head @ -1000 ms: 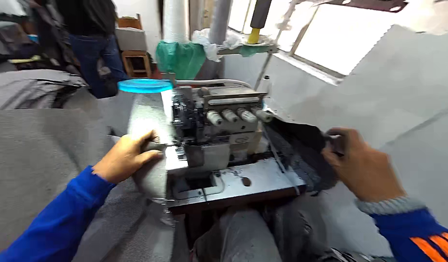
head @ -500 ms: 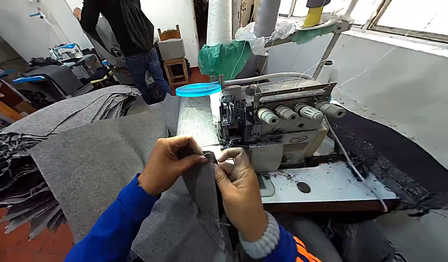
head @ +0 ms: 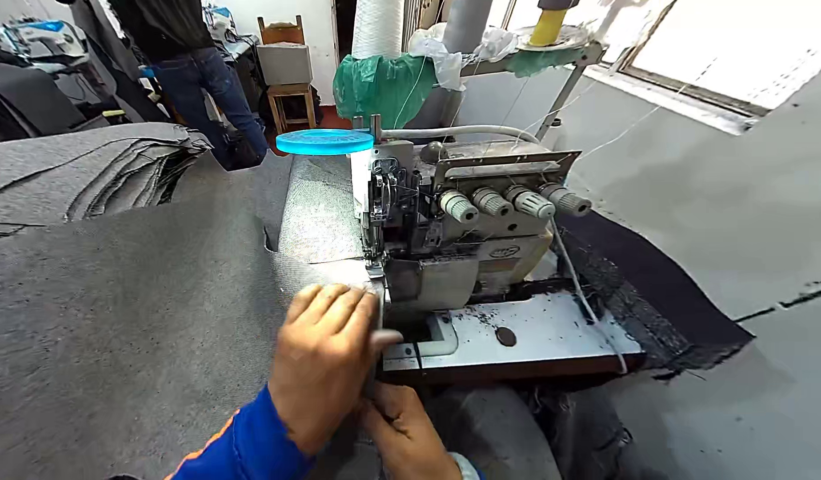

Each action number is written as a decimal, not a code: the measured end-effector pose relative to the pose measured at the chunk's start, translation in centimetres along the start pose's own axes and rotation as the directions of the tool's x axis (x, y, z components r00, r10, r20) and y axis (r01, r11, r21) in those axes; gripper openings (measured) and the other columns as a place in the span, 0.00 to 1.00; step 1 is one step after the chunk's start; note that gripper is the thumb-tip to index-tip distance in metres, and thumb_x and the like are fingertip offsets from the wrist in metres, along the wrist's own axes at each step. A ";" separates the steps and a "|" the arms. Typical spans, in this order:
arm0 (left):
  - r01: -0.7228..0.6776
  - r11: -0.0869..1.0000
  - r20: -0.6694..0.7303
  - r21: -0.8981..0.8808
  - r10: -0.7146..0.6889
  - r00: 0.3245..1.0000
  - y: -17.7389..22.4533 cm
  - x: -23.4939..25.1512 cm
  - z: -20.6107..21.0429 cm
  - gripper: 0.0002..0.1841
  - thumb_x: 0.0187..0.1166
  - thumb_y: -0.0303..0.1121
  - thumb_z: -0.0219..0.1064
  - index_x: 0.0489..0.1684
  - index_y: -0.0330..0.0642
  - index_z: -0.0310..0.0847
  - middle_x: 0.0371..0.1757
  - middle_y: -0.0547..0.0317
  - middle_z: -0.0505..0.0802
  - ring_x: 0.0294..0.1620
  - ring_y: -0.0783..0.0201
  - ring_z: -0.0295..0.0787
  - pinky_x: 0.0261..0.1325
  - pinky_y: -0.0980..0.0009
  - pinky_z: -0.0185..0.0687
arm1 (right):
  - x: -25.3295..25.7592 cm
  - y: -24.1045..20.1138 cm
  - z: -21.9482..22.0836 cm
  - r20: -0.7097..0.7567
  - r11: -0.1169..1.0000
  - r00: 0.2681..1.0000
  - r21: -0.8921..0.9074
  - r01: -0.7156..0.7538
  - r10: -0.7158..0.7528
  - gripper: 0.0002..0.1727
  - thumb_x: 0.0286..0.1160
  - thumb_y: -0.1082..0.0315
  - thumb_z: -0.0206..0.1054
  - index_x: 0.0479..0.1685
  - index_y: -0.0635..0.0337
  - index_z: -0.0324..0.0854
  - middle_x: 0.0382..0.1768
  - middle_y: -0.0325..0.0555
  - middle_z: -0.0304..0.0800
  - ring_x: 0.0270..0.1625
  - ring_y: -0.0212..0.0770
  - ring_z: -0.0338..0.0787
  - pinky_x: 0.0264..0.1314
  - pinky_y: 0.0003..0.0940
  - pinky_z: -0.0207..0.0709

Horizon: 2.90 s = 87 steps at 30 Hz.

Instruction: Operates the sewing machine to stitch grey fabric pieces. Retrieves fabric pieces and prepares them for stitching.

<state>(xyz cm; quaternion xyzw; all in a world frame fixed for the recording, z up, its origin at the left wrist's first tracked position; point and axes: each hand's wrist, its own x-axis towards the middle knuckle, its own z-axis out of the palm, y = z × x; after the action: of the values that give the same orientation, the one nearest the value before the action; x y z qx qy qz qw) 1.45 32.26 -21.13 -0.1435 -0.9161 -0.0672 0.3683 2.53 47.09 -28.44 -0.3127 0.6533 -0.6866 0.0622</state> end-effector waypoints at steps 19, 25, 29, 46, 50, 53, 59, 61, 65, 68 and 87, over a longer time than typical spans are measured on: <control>-0.301 0.953 0.162 0.021 0.294 0.942 -0.4 -2.8 -2.6 0.24 0.80 0.25 0.58 0.77 0.37 0.76 0.74 0.50 0.88 0.78 0.56 0.83 0.83 0.61 0.72 | 3.9 -1.1 -2.2 -0.115 0.997 0.993 0.058 0.049 -0.042 0.16 0.85 0.68 0.56 0.31 0.64 0.85 0.26 0.34 0.87 0.33 0.20 0.86 0.39 0.22 0.82; -0.334 0.934 0.087 -0.126 0.346 0.934 -2.4 0.3 -1.6 0.18 0.81 0.20 0.57 0.64 0.37 0.85 0.60 0.52 0.96 0.64 0.56 0.93 0.72 0.62 0.85 | 5.3 -1.6 -1.0 -0.230 0.978 0.972 0.208 0.012 0.037 0.16 0.81 0.70 0.54 0.22 0.56 0.77 0.14 0.28 0.76 0.15 0.21 0.76 0.17 0.20 0.72; -0.335 0.931 0.081 -0.143 0.348 0.934 -4.2 1.2 -1.1 0.17 0.79 0.19 0.58 0.58 0.42 0.89 0.55 0.55 0.98 0.61 0.60 0.95 0.71 0.65 0.87 | 6.5 -1.3 -0.4 -0.269 0.973 0.963 0.224 0.063 0.000 0.18 0.83 0.72 0.52 0.21 0.57 0.76 0.12 0.29 0.76 0.14 0.23 0.76 0.17 0.21 0.72; 0.525 0.847 0.632 0.086 -0.453 0.628 -15.5 -0.3 6.1 0.42 0.72 0.23 0.73 0.91 0.34 0.58 0.87 0.34 0.71 0.88 0.27 0.60 0.83 0.24 0.51 | 3.2 3.8 -5.4 -0.030 0.476 0.990 -0.878 0.039 -0.135 0.23 0.78 0.49 0.65 0.37 0.63 0.92 0.39 0.55 0.95 0.48 0.61 0.94 0.53 0.60 0.85; 0.395 0.916 0.829 0.072 -0.276 0.487 -19.9 6.9 -2.0 0.29 0.74 0.36 0.79 0.74 0.34 0.81 0.69 0.35 0.88 0.74 0.39 0.83 0.80 0.38 0.70 | 4.1 3.1 -6.1 0.045 0.425 0.961 -0.902 -0.080 0.275 0.35 0.85 0.42 0.56 0.46 0.72 0.90 0.44 0.72 0.93 0.55 0.75 0.91 0.59 0.74 0.78; 0.442 0.788 0.420 0.429 -0.607 0.674 -22.8 7.6 -14.2 0.17 0.81 0.38 0.71 0.54 0.31 0.89 0.59 0.32 0.90 0.65 0.33 0.86 0.68 0.32 0.76 | 3.3 4.1 -7.2 0.143 0.442 0.975 -0.895 0.055 0.169 0.31 0.90 0.48 0.53 0.45 0.70 0.90 0.42 0.68 0.94 0.52 0.71 0.93 0.56 0.70 0.81; 0.382 0.587 0.273 0.713 -0.735 0.620 -29.6 4.4 -22.1 0.10 0.78 0.35 0.72 0.37 0.35 0.92 0.42 0.35 0.94 0.52 0.32 0.91 0.55 0.29 0.79 | 2.5 5.8 -7.2 0.150 0.392 0.988 -0.907 0.155 -0.045 0.24 0.90 0.55 0.55 0.42 0.67 0.90 0.40 0.62 0.95 0.48 0.63 0.95 0.56 0.60 0.83; 0.397 0.615 0.285 0.681 -0.722 0.630 -30.5 5.6 -22.7 0.11 0.77 0.36 0.73 0.37 0.36 0.93 0.41 0.37 0.94 0.51 0.33 0.91 0.56 0.28 0.79 | 2.0 5.7 -7.5 0.127 0.494 0.978 -0.848 0.193 -0.163 0.18 0.88 0.61 0.59 0.46 0.65 0.91 0.44 0.59 0.96 0.52 0.61 0.94 0.67 0.57 0.80; 0.518 0.661 0.226 0.543 -0.709 0.668 -27.3 8.0 -22.3 0.13 0.76 0.36 0.74 0.32 0.32 0.89 0.36 0.34 0.91 0.45 0.32 0.89 0.50 0.28 0.78 | 0.1 2.5 -6.7 0.078 0.682 0.969 -0.697 0.222 -0.236 0.17 0.84 0.57 0.65 0.55 0.60 0.91 0.53 0.55 0.95 0.61 0.58 0.91 0.73 0.59 0.73; 0.562 0.783 0.370 0.265 -0.621 0.691 -17.4 7.8 -18.5 0.10 0.78 0.34 0.71 0.33 0.35 0.88 0.26 0.45 0.88 0.30 0.46 0.86 0.37 0.39 0.81 | 0.3 -0.3 -3.3 0.185 0.938 0.971 -0.284 0.200 -0.151 0.35 0.79 0.51 0.71 0.73 0.72 0.76 0.59 0.57 0.92 0.64 0.50 0.91 0.72 0.51 0.81; -0.004 0.977 0.042 -0.211 0.014 0.999 -6.0 -0.5 -0.3 0.19 0.83 0.49 0.58 0.40 0.51 0.95 0.46 0.63 0.96 0.48 0.62 0.90 0.51 0.60 0.83 | 0.8 -3.6 -18.1 -0.387 0.562 0.891 -0.803 -0.199 -0.237 0.12 0.81 0.64 0.64 0.48 0.62 0.90 0.30 0.46 0.93 0.31 0.43 0.93 0.36 0.47 0.89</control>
<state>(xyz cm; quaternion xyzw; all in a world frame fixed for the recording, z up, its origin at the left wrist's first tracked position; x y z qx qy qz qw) 0.11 26.44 -21.33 -0.1872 -0.9110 -0.1591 0.3313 -6.17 62.77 -23.88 -0.1429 0.8893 -0.3530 -0.2531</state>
